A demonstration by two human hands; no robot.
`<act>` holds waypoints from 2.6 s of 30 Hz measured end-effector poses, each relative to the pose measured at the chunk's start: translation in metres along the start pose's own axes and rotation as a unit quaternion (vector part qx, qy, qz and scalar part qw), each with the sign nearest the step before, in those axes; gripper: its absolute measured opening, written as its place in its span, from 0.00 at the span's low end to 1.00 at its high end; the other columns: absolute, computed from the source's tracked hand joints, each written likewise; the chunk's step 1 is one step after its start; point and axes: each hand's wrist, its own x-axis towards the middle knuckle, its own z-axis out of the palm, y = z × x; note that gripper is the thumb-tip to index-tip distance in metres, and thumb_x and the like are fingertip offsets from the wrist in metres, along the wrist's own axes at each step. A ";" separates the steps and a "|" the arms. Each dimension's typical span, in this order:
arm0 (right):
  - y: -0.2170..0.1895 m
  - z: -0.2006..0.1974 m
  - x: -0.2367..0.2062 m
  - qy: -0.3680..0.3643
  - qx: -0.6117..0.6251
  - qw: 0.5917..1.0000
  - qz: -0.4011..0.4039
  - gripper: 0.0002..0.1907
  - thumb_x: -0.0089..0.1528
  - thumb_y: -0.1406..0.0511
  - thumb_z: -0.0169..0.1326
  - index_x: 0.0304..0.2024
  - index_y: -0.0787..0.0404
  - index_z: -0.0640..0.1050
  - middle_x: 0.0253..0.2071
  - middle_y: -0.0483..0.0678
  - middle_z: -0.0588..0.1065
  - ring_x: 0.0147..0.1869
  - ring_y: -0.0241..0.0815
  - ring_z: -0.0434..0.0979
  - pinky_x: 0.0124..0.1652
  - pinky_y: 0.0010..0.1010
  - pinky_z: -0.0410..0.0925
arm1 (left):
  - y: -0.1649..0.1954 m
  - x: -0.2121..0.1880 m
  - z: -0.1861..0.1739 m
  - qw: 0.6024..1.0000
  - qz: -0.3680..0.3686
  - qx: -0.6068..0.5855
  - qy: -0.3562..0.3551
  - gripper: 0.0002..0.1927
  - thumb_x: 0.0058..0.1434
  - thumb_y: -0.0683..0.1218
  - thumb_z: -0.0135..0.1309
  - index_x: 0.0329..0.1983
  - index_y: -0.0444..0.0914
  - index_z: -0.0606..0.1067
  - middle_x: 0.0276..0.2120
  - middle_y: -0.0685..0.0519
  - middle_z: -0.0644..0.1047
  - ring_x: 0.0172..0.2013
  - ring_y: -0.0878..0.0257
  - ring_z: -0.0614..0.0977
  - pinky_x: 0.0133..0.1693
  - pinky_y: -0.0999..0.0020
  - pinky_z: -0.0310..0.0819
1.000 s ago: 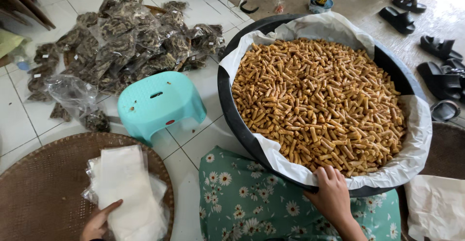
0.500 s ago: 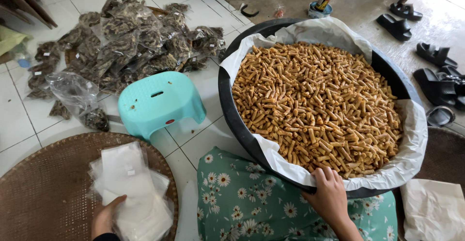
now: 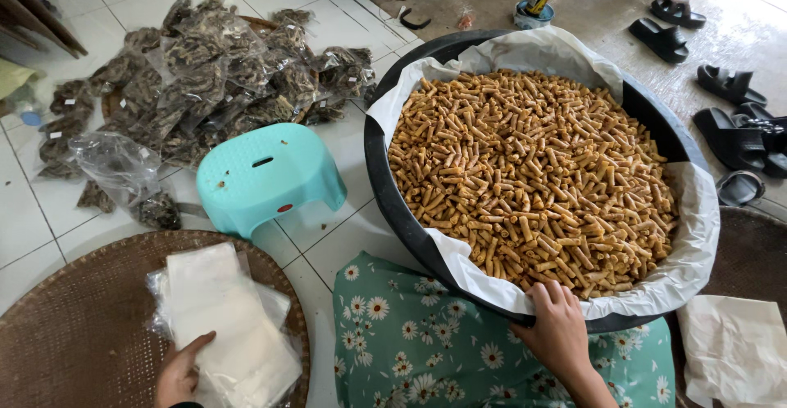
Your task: The person sits on the floor and removes a woven lid, paper and plastic cover from a large basin filled with fried snack sticks. They then fill small clear plastic bags with pieces taken by hand from the basin, close each bag, and place the filled bags on a round woven tray beside them.
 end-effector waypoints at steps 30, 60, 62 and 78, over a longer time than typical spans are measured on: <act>0.001 0.008 0.002 0.016 -0.023 0.999 -0.018 0.32 0.37 0.59 0.73 0.40 0.60 0.74 0.41 0.51 0.70 0.51 0.56 0.70 0.50 0.46 0.65 | -0.026 -0.002 0.068 0.982 0.060 -0.156 -0.093 0.31 0.57 0.45 0.65 0.63 0.35 0.73 0.48 0.50 0.80 0.46 0.53 0.83 0.39 0.60 0.74; 0.150 -0.070 -0.100 -0.018 0.780 0.624 0.040 0.56 0.58 0.30 0.41 0.72 0.64 0.61 0.69 0.60 0.67 0.70 0.51 0.69 0.67 0.43 0.63 | -0.129 -0.282 0.347 0.572 0.476 -0.204 -0.636 0.51 0.53 0.75 0.61 0.65 0.33 0.72 0.67 0.49 0.71 0.67 0.56 0.71 0.67 0.55 0.65; 0.190 -0.075 -0.131 0.005 0.783 0.604 0.152 0.61 0.55 0.27 0.37 0.71 0.68 0.63 0.69 0.58 0.67 0.67 0.49 0.70 0.60 0.41 0.66 | -0.133 -0.333 0.367 0.566 0.343 -0.139 -0.737 0.41 0.58 0.70 0.64 0.60 0.35 0.74 0.69 0.49 0.69 0.69 0.49 0.68 0.71 0.48 0.60; 0.463 -0.032 -0.187 0.195 0.621 0.664 0.369 0.39 0.55 0.66 0.59 0.70 0.61 0.67 0.58 0.50 0.74 0.59 0.44 0.75 0.55 0.36 0.69 | -0.285 -0.527 0.713 0.640 0.382 0.299 -0.596 0.62 0.45 0.54 0.71 0.76 0.30 0.49 0.50 0.29 0.79 0.48 0.41 0.83 0.52 0.57 0.77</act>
